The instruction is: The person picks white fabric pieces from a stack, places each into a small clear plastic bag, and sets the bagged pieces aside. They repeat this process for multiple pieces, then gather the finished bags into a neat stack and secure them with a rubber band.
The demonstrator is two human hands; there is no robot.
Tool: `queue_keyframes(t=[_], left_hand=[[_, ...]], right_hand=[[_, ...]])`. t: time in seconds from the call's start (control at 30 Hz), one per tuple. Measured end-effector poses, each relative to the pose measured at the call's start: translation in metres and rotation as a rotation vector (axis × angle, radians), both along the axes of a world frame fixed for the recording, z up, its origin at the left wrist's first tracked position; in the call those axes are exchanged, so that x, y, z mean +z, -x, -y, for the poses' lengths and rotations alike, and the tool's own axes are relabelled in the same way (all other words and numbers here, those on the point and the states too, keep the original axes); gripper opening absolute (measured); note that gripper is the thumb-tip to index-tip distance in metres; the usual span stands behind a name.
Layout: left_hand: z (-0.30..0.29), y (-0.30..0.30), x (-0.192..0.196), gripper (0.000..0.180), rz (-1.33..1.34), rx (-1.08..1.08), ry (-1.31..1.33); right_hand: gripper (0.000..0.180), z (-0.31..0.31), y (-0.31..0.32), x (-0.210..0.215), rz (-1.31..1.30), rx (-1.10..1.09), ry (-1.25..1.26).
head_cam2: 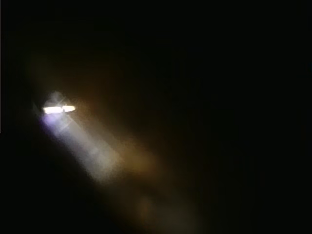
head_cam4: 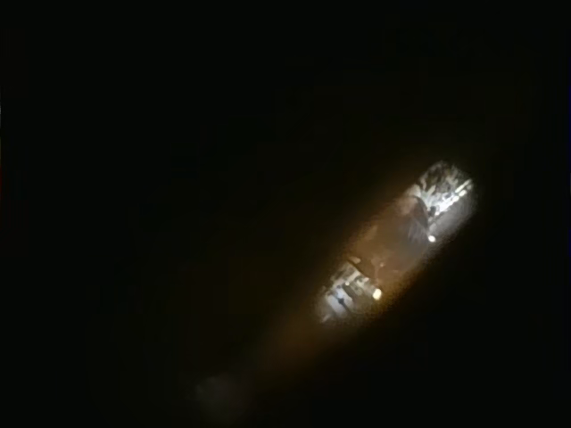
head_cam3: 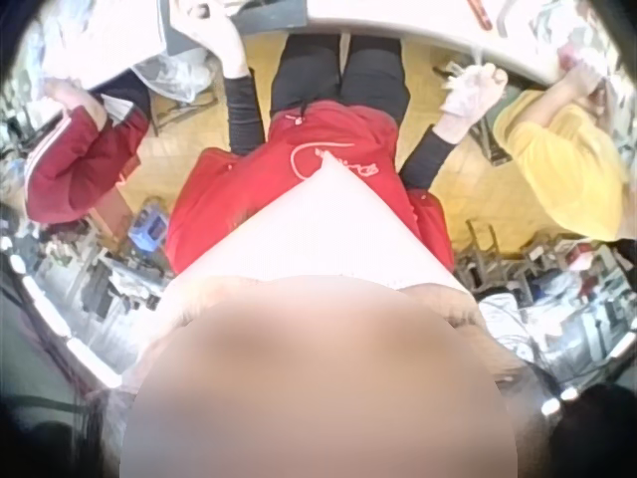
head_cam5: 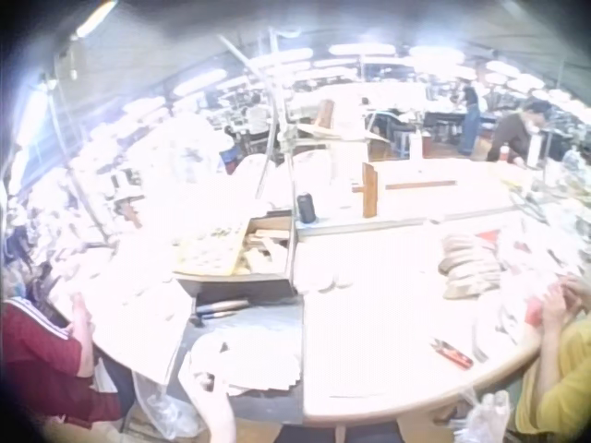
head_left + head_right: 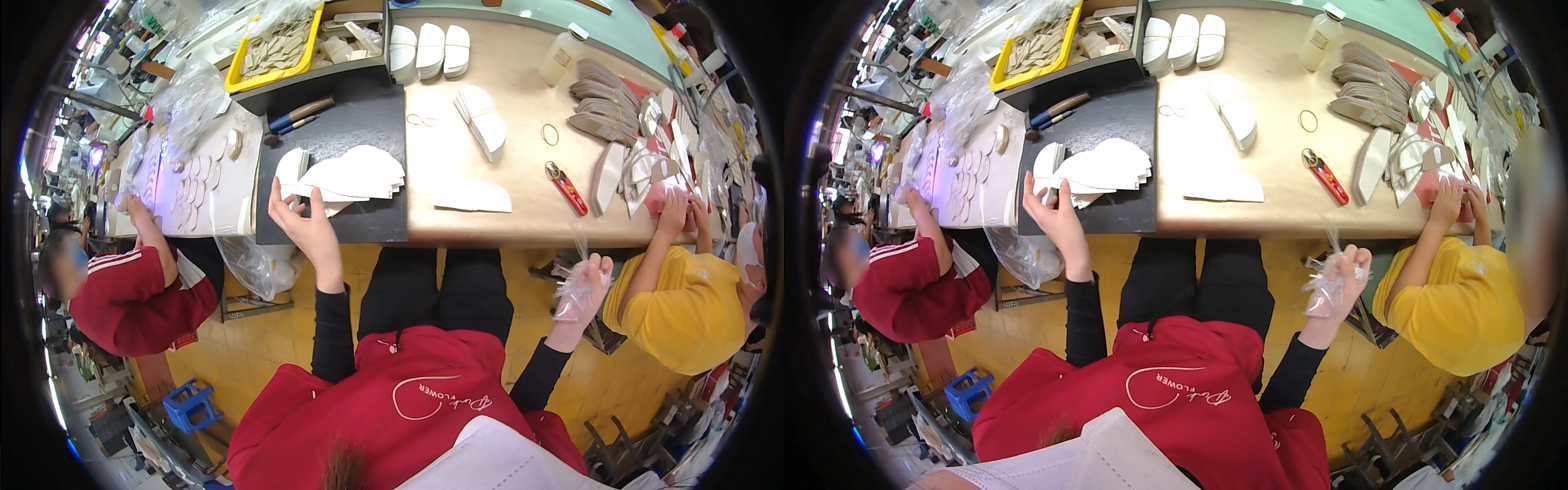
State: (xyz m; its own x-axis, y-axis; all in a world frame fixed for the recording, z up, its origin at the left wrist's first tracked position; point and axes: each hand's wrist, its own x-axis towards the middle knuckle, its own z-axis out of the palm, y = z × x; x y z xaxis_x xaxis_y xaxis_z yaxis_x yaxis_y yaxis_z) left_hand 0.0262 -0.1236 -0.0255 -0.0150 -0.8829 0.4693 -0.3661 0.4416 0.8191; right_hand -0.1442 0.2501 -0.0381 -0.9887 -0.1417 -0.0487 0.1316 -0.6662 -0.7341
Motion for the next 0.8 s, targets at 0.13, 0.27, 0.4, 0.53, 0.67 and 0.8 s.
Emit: queue_keyframes(t=[0.13,0.27,0.4,0.53,0.67,0.8], left_hand=[[-0.057,0.029,-0.005,0.037,0.158,-0.555,-0.126],[-0.087,0.075,-0.023,0.029,0.223,-0.788,-0.202],[-0.085,0.090,-0.038,0.020,0.442,-0.690,-0.079],[-0.079,0.086,-0.035,0.009,0.310,-0.770,-0.360],[-0.080,0.079,-0.017,0.011,0.080,-0.841,-0.474],[-0.097,0.063,0.007,0.015,-0.310,-0.950,-0.862]], right_hand=[[0.025,0.022,-0.013,0.003,-0.042,0.148,0.146],[0.021,0.047,-0.023,0.018,0.022,0.164,0.041],[0.017,0.053,-0.034,0.027,-0.067,0.107,-0.252],[0.008,0.047,-0.038,0.025,-0.032,0.269,-0.113],[0.013,0.058,-0.047,0.028,-0.078,0.393,-0.177],[0.016,0.091,-0.058,0.040,-0.551,0.275,-0.760]])
